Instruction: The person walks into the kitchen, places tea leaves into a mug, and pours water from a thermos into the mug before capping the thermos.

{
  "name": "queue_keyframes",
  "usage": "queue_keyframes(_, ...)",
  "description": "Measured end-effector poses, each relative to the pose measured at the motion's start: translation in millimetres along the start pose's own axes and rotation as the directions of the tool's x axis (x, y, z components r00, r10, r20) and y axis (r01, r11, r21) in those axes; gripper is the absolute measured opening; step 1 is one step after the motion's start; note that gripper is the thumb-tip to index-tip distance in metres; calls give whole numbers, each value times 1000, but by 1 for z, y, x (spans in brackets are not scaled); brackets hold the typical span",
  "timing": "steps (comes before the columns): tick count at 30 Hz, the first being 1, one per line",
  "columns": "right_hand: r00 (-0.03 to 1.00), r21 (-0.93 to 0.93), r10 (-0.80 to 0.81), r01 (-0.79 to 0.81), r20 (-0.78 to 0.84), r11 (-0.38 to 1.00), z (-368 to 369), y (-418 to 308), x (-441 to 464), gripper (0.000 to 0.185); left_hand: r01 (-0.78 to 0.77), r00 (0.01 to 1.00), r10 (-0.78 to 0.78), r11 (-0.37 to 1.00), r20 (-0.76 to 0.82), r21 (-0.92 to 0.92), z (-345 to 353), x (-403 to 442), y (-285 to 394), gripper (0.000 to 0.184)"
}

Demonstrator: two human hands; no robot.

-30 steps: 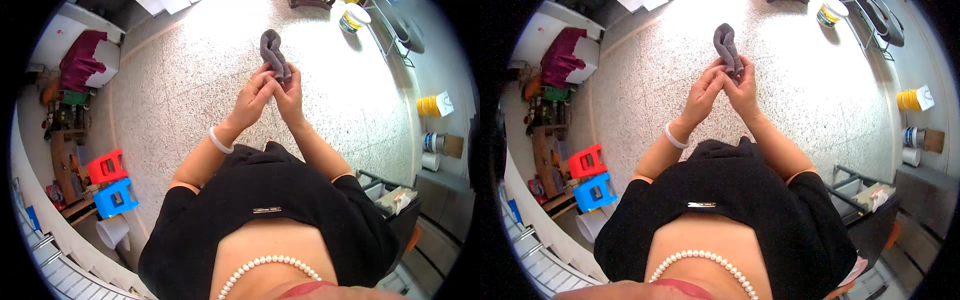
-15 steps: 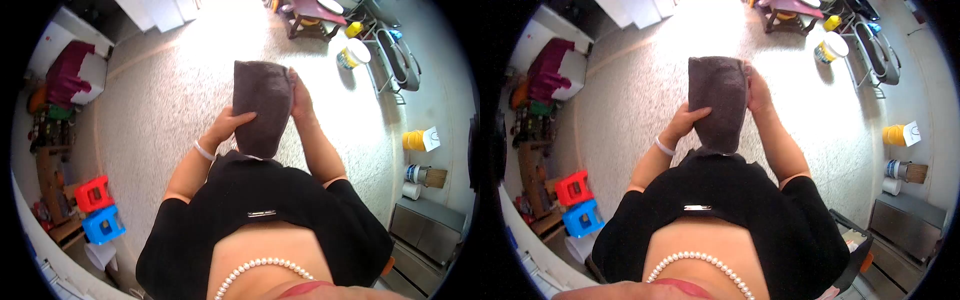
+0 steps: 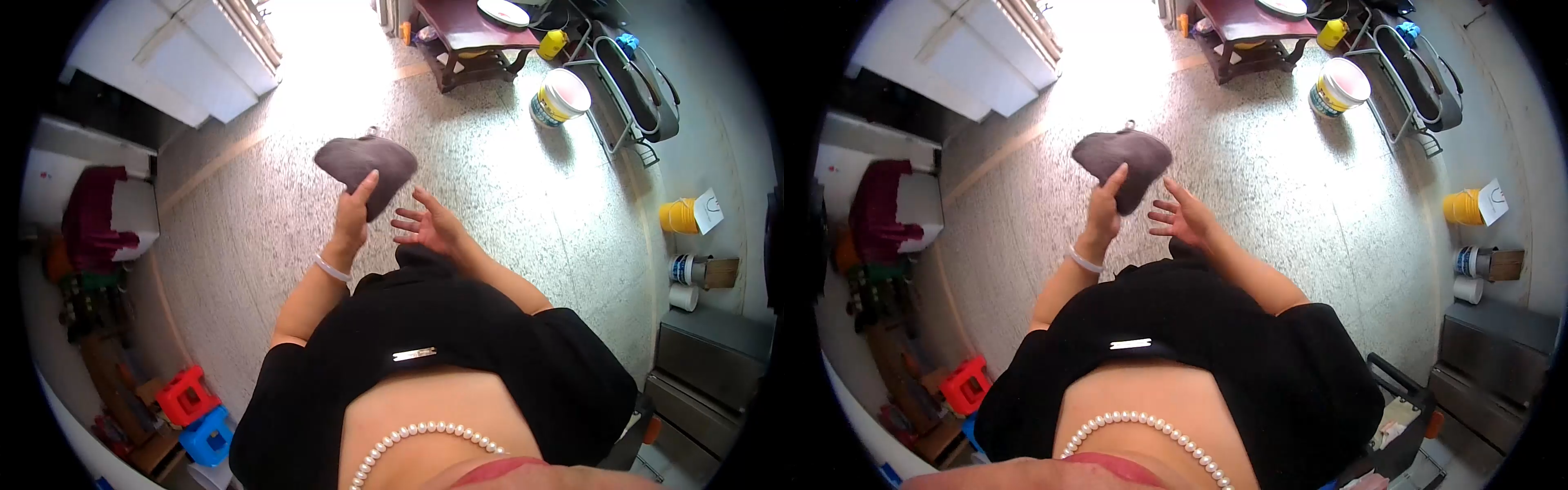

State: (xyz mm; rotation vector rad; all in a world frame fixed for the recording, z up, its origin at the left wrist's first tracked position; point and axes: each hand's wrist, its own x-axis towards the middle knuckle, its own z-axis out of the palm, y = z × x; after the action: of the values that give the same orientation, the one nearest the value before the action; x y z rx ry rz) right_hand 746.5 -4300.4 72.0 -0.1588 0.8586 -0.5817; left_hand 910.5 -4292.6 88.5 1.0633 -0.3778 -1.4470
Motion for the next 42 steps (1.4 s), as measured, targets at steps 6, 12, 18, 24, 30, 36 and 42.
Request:
queue_keyframes(6, 966, 229, -243, 218, 91, 949, 19, -118, 98, 44, 98, 995, -98, 990, -2, 106, 63, 86, -13, 31)
queue_keyframes(12, 881, 145, -468, 456, 61, 878, 47, -215, 163, 34, 384, 912, -393, 919, -120, -91, 45, 162, 16, 50)
queue_keyframes(18, 925, 130, -306, 283, 227, 950, 71, -281, 233, 39, 578, 816, -445, 622, 369, -529, 51, 260, 44, 91)
queue_keyframes(24, 749, -659, -635, 576, 188, 484, 75, -329, 300, 76, 393, 909, -332, 883, 250, -257, 73, 385, 100, 56)
queue_keyframes(30, 874, -486, -486, 424, -2, 764, 89, -393, 342, 57, 399, 915, -385, 906, 122, -137, 67, 499, 118, 33)
queue_keyframes(36, 886, -38, -221, 225, -408, 974, -25, -450, 394, 30, 416, 906, -423, 888, 8, -195, 79, 556, 111, 38)
queue_keyframes(42, 822, 322, -110, 337, -559, 885, -161, -566, 452, 21, 429, 827, -517, 833, -220, -348, 72, 603, 99, 37)
